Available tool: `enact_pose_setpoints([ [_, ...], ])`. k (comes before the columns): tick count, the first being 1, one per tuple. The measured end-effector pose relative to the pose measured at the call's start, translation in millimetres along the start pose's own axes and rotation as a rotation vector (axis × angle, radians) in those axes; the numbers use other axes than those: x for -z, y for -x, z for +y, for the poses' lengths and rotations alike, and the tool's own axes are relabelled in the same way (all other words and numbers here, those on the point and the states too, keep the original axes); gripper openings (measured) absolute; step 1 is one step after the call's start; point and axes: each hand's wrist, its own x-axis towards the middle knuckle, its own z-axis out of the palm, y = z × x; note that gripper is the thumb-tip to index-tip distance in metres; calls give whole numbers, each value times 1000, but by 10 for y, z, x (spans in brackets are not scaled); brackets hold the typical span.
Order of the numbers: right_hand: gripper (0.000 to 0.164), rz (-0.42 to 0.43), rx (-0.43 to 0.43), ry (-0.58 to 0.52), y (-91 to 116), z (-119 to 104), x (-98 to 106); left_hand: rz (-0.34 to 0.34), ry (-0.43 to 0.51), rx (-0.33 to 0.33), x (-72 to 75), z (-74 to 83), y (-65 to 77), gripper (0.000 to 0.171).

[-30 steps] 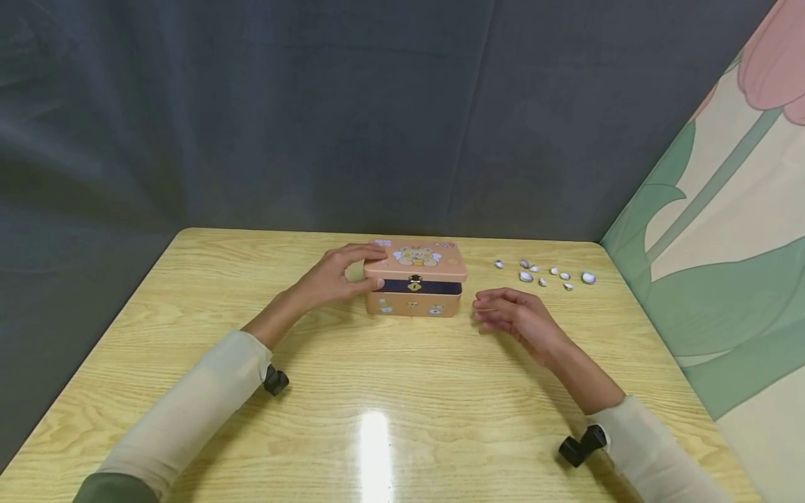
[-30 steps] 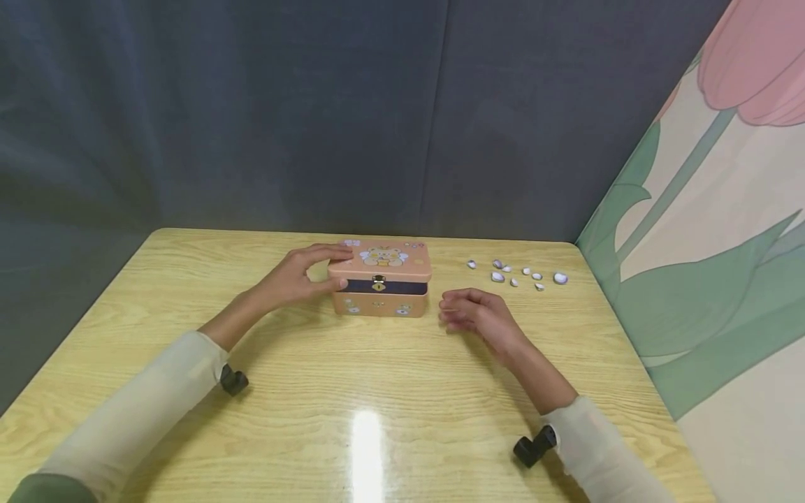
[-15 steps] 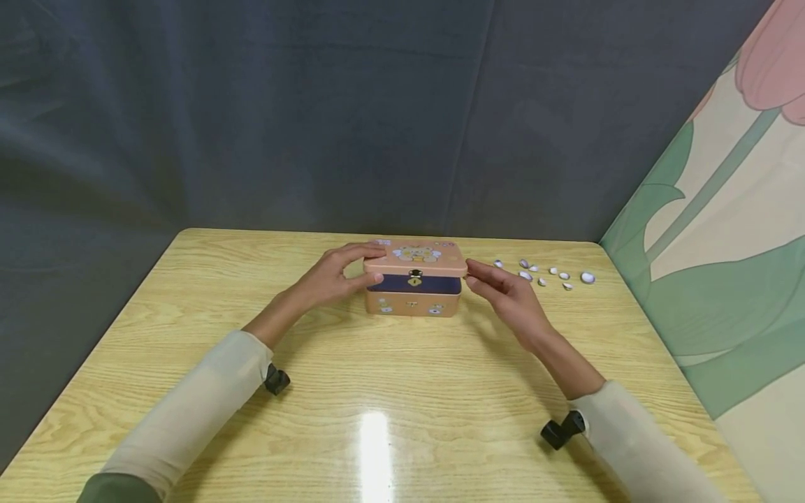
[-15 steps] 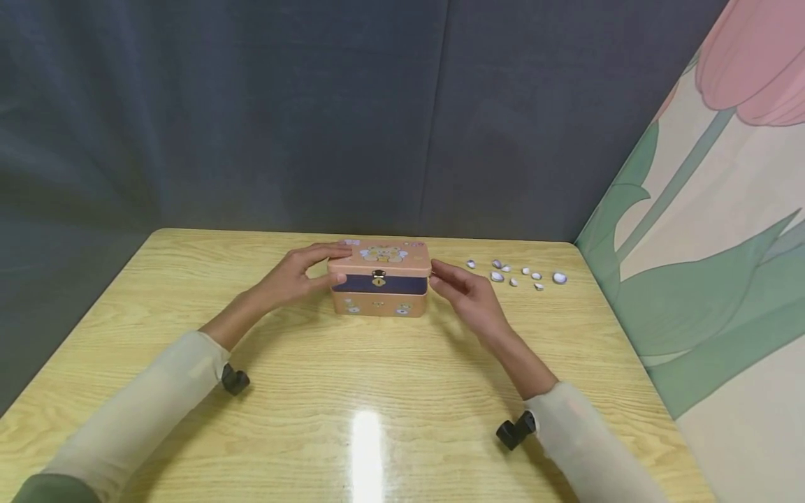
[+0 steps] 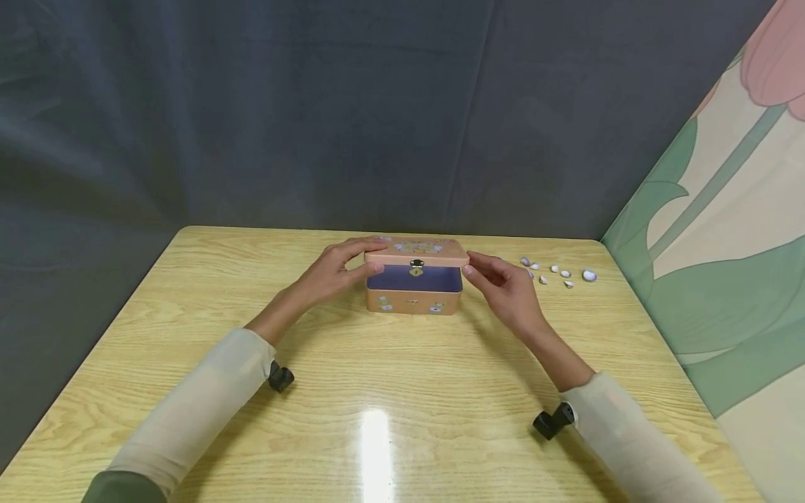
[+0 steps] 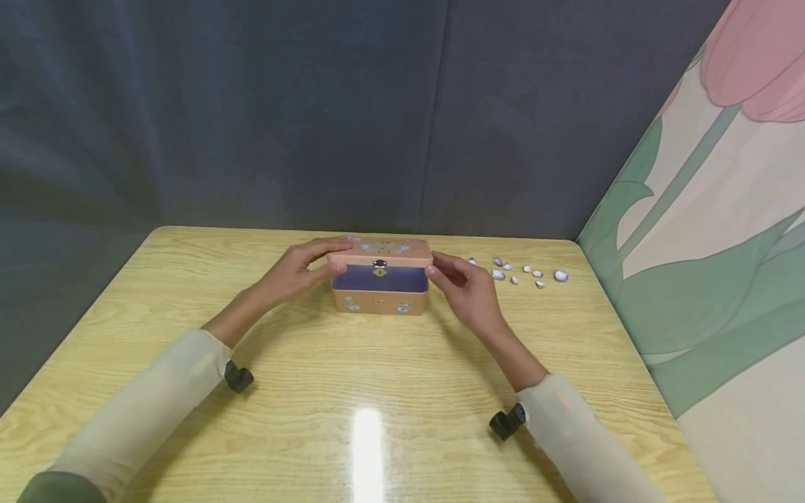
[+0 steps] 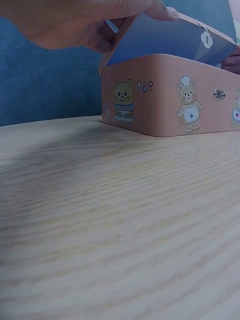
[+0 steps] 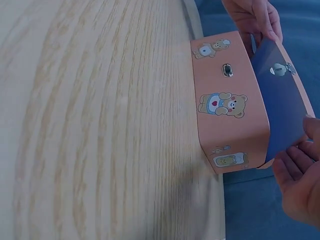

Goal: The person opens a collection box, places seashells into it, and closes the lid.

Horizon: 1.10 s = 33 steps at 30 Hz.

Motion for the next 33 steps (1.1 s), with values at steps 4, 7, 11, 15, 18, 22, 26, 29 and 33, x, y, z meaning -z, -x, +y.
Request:
enact_pose_setpoints([
  [4, 43, 28, 20, 27, -14, -10, 3, 12, 1, -7, -3, 18, -17, 52],
  [7, 44, 40, 27, 45, -23, -21, 12, 21, -6, -3, -3, 40, -31, 53],
  [11, 45, 50, 28, 57, -46, -32, 24, 39, -16, 19, 1, 92, -51, 51],
  [15, 44, 72, 48, 66, -96, -32, 31, 72, -44, 46, -3, 144, -80, 47],
  [18, 40, 99, 73, 54, -150, -32, 24, 102, -59, 63, -11, 167, -109, 46],
  [22, 33, 137, 110, 20, -209, -26, 12, 129, -38, 74, -22, 189, -153, 50],
  [26, 29, 163, 136, 4, -243, -19, 6, 147, -22, 76, -31, 198, -191, 70],
  [29, 27, 172, 146, 0, -269, -12, -1, 162, -8, 76, -35, 201, -205, 84],
  [33, 26, 174, 159, -11, -308, -4, -21, 185, 11, 78, -41, 193, -214, 87],
])
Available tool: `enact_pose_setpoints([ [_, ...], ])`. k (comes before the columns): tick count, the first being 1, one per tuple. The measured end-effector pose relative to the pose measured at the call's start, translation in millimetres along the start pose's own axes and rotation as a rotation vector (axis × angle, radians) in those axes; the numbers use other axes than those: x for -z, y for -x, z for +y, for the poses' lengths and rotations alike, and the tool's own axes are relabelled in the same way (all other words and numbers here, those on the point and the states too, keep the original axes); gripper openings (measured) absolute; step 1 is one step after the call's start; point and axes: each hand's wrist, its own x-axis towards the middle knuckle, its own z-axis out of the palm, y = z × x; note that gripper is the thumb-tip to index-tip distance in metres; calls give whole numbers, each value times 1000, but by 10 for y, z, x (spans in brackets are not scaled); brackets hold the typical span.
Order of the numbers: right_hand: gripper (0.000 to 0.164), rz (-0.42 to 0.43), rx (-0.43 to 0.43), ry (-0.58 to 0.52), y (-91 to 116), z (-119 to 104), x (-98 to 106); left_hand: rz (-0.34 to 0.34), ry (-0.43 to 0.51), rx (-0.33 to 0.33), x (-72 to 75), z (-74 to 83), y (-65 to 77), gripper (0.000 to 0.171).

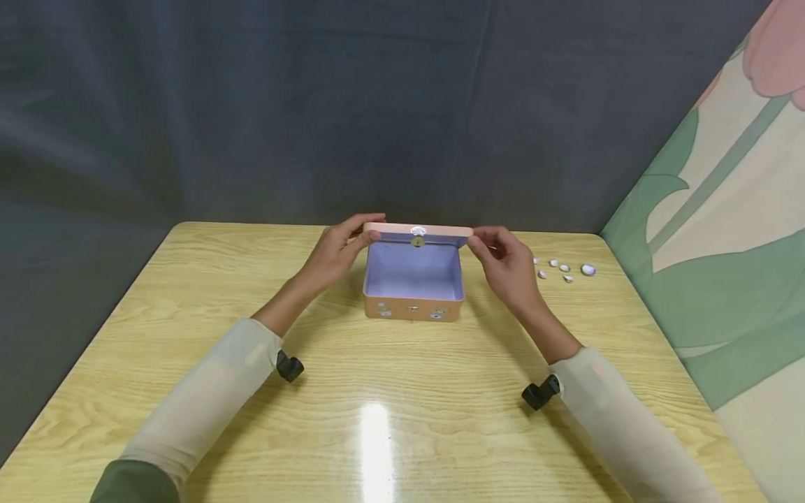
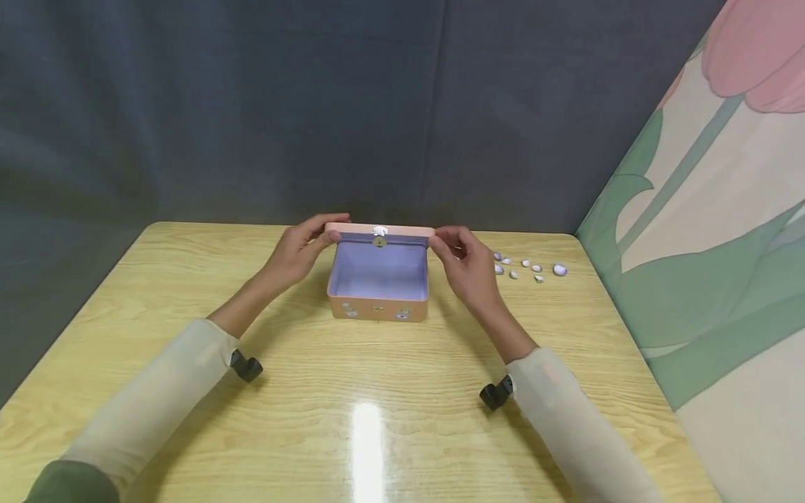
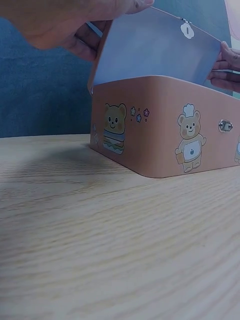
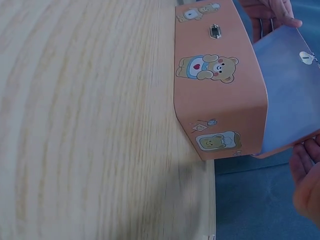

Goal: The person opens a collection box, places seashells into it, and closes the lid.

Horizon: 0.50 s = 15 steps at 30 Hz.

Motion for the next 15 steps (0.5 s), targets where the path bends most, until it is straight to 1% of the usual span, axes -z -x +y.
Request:
enact_pose_setpoints([
  [3, 27, 3, 5, 4, -32, 6, -11, 10, -3, 6, -1, -2, -14, 86],
  [6, 28, 8, 4, 10, -55, 1, -20, 14, -4, 11, -1, -9, -22, 80],
  [10, 29, 14, -1, -10, -74, -21, -39, 19, -3, 7, 0, -23, -34, 68],
  [13, 28, 20, -7, -26, -88, -24, -49, 22, 7, 4, -2, -26, -46, 67],
  [15, 29, 24, -11, -32, -100, -15, -49, 25, 16, 1, -8, -27, -59, 71],
])
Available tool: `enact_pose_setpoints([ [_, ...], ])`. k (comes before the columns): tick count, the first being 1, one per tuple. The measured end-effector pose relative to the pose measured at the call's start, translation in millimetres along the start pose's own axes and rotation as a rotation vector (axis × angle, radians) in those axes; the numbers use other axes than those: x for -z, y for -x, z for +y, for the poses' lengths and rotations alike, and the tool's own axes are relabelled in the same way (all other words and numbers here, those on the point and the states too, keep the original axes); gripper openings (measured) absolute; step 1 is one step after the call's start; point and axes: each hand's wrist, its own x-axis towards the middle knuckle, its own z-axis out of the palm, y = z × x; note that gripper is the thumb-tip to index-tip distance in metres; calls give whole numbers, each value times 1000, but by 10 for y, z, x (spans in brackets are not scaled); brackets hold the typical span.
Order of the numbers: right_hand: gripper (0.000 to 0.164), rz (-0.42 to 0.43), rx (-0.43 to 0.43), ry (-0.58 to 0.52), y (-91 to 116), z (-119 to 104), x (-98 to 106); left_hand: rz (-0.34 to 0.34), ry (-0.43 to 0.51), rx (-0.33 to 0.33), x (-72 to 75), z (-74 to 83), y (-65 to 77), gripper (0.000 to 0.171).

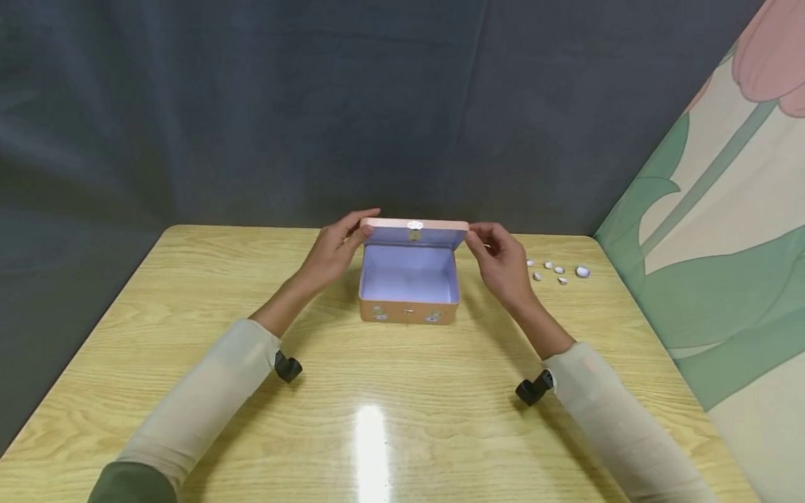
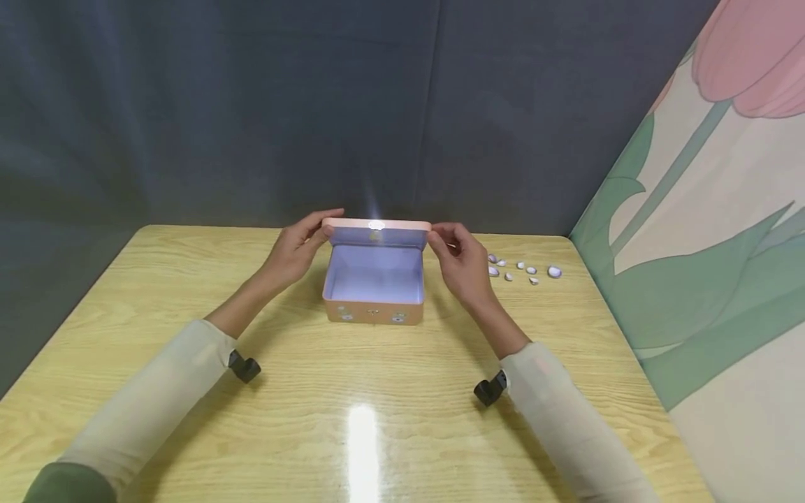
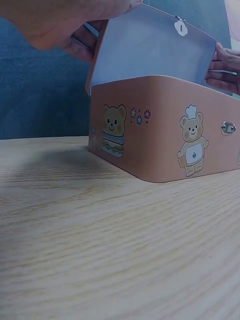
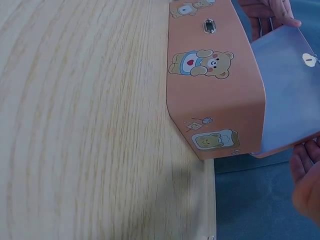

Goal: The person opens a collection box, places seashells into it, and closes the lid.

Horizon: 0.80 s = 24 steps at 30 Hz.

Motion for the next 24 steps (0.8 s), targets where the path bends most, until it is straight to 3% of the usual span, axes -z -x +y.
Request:
enact_pose_setpoints([
  [8, 33, -11, -25, 1, -53, 43, -3, 16, -15, 22, -4, -1, 1, 87],
  [16, 35, -29, -69, 13, -4, 99, 13, 28, 9, 53, -37, -40, 46, 51],
  [24, 34, -25, -77, -14, 16, 134, 20, 15, 51, 96, -63, -55, 53, 50],
])
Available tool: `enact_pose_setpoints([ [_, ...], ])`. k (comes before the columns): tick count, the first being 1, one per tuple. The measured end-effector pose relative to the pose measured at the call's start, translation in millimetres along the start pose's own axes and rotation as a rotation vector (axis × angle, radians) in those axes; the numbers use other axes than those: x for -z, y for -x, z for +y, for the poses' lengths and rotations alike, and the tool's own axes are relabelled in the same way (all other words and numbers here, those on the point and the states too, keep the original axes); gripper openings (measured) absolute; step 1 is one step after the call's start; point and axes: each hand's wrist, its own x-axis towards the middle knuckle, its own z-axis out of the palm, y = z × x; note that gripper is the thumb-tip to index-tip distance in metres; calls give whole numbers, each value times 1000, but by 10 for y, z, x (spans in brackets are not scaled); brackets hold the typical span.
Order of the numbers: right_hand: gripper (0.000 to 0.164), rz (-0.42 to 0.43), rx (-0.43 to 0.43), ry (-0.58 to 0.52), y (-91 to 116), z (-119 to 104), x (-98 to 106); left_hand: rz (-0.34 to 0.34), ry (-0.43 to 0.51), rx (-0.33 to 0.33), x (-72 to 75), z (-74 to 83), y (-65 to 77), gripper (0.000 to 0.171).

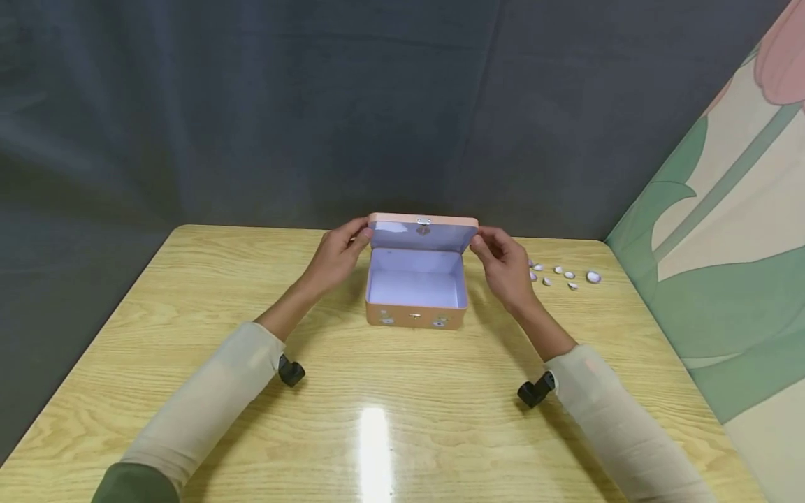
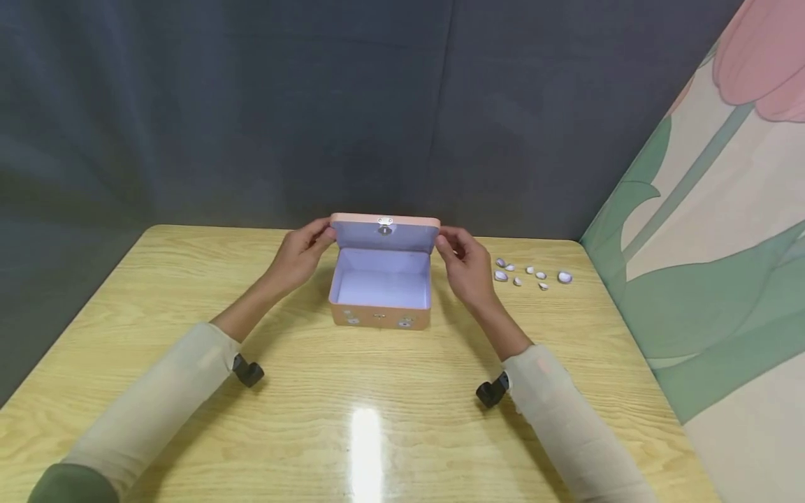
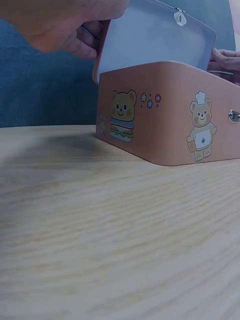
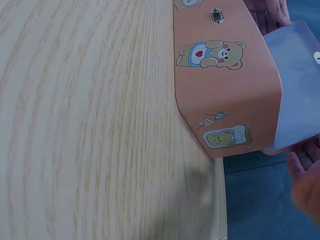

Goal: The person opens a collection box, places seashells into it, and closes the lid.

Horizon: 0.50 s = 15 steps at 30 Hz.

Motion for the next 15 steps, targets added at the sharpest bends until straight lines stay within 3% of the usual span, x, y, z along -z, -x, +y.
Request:
enact_pose_setpoints([
  [9, 34, 8, -28, -34, -41, -19, -60, 74, -4, 98, -26, -18, 3, 51],
  [15, 33, 8, -66, -131, -71, 0, -90, 108, 48, 109, -82, -41, 6, 49],
])
